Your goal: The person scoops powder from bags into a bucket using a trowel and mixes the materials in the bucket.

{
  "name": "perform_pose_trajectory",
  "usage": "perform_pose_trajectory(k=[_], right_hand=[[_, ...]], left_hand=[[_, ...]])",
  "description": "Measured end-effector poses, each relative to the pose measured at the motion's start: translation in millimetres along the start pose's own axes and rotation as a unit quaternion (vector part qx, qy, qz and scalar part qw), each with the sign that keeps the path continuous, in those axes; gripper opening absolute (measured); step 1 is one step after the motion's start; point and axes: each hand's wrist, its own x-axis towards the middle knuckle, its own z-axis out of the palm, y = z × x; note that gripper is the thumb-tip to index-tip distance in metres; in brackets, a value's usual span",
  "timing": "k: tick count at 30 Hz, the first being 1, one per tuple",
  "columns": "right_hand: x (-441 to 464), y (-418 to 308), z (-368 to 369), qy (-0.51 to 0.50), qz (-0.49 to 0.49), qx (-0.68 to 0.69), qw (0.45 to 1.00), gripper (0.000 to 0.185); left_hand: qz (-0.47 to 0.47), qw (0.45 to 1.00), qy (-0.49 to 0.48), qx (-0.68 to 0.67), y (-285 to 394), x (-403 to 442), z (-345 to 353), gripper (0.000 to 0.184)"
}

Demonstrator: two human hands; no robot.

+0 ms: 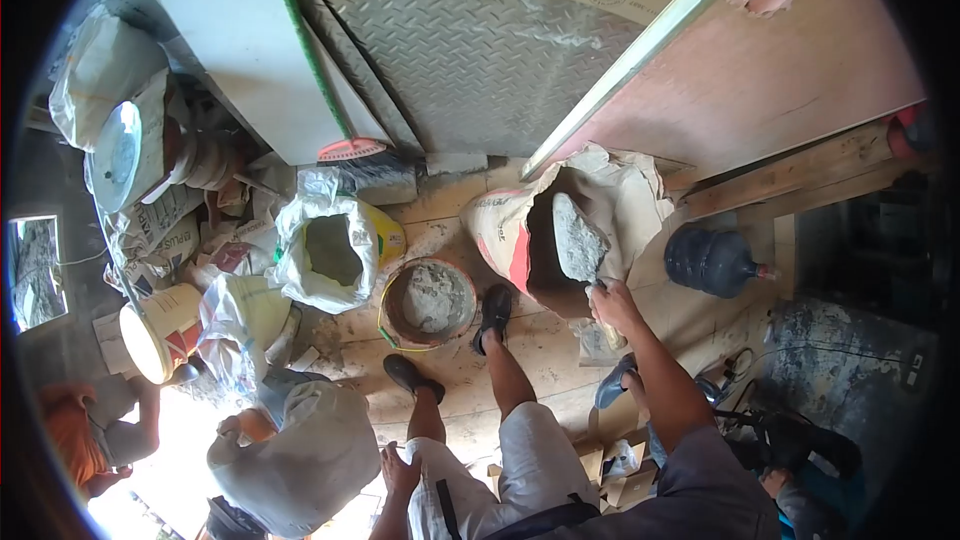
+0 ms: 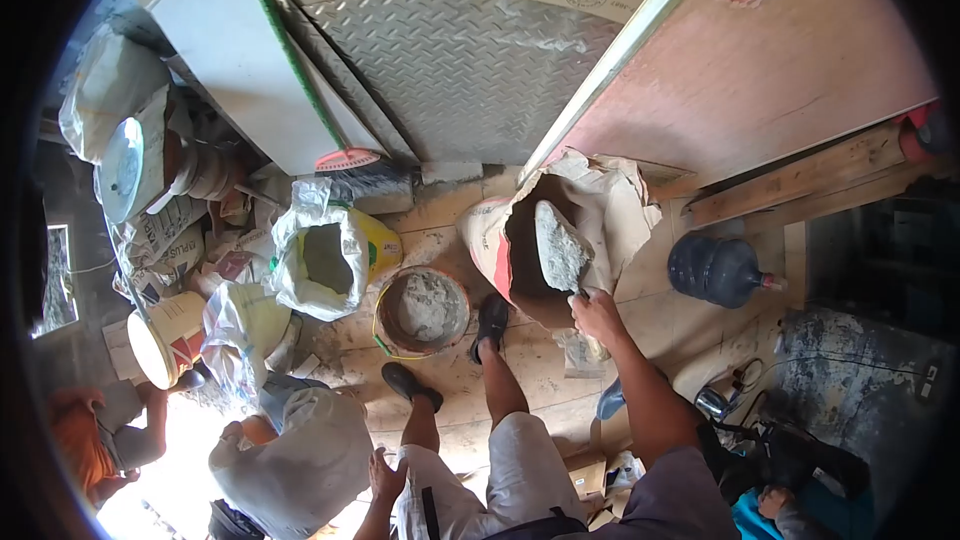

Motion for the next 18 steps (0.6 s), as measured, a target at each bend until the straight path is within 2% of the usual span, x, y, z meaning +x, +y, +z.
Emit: perform_pose_trajectory(k=[2,5,6,8,12,14,18], right_hand=[[-13.9,5.1,-0.4,0.01,-0.023,0.041,0.999,0.014],[-50.9,-17.4,6.5,0.072,0.0,-0.069,0.995,0.018],[-60.9,-20.2,11.2,0.089,-0.03,-0.084,0.992,0.018],[-65.4,-5.3,13.4,0.085,-0.033,-0.044,0.995,0.017],[-94.2,-11.7,44.0,0.063,-0.039,-0.073,0.995,0.014],[-106.7,-14.7,76.6,0.044,-0.002,-0.007,0.999,0.01],[-96.6,28.6,143.3,-0.022,0.009,0.065,0.998,0.011]], left_hand=[[-0.002,1.0,0.0,-0.001,-18.0,-5.7,4.0,0.061],[-0.033,0.999,-0.015,-0.002,-38.7,-17.2,3.0,0.063],[-0.037,0.999,-0.031,-0.006,-39.8,-18.9,-1.9,0.064],[-0.057,0.996,-0.061,0.006,-34.6,-21.5,-11.4,0.067],[-0.074,0.988,-0.128,0.05,-37.9,-20.3,-8.9,0.075],[-0.063,0.987,-0.141,0.053,-53.4,-20.5,6.0,0.078],[-0.089,0.981,-0.162,0.055,-57.8,-20.7,26.8,0.085]])
